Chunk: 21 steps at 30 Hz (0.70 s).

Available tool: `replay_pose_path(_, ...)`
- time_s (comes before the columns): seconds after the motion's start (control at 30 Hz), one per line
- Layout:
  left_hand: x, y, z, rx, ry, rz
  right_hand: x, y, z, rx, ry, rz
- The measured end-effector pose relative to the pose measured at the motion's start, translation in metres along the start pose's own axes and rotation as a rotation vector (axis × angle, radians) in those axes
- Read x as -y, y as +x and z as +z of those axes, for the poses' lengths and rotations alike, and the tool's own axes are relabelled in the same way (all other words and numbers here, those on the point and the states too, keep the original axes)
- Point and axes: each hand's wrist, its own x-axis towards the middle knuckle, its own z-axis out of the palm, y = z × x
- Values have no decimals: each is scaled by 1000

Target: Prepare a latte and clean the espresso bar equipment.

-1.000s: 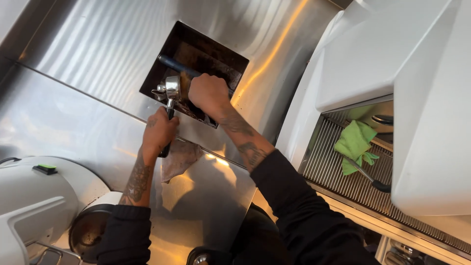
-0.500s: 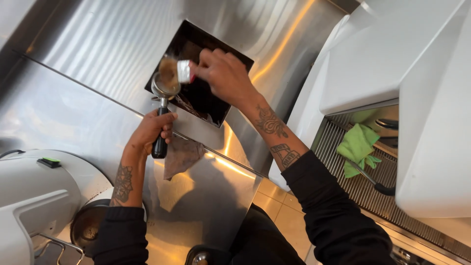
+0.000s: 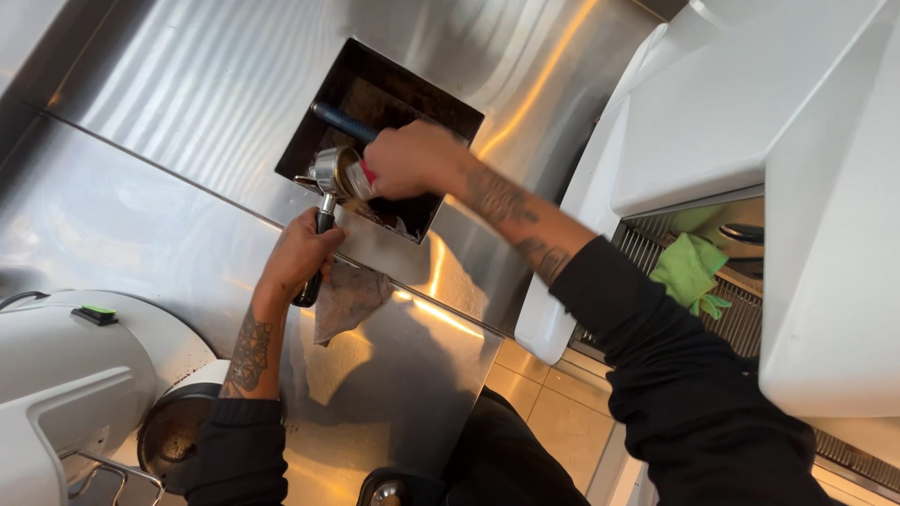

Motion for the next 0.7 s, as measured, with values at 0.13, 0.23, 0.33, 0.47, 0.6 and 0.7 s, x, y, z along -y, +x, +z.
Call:
replay_pose_path(0.13,-4,0,-2,65,-13,35,-27,-1,-15,156,432,69)
replay_pose_path(0.23,-9,-1,4,54,-44,-7,-29,6,1,195,687,244)
replay_pose_path(0.33,-11,4,11,-78,155,-24,-8,14,39,16,536,405)
replay_pose_path(0.47,62,49,23,-257,493,163,15,35,97,-158,234,449)
replay_pose_path(0.6,15,9,27,-380,295,231,58,-23,94,-197,419,623)
replay_pose_path(0.7,-21,-42,20,-144,-315,56,100,-91,129,-414,440,631)
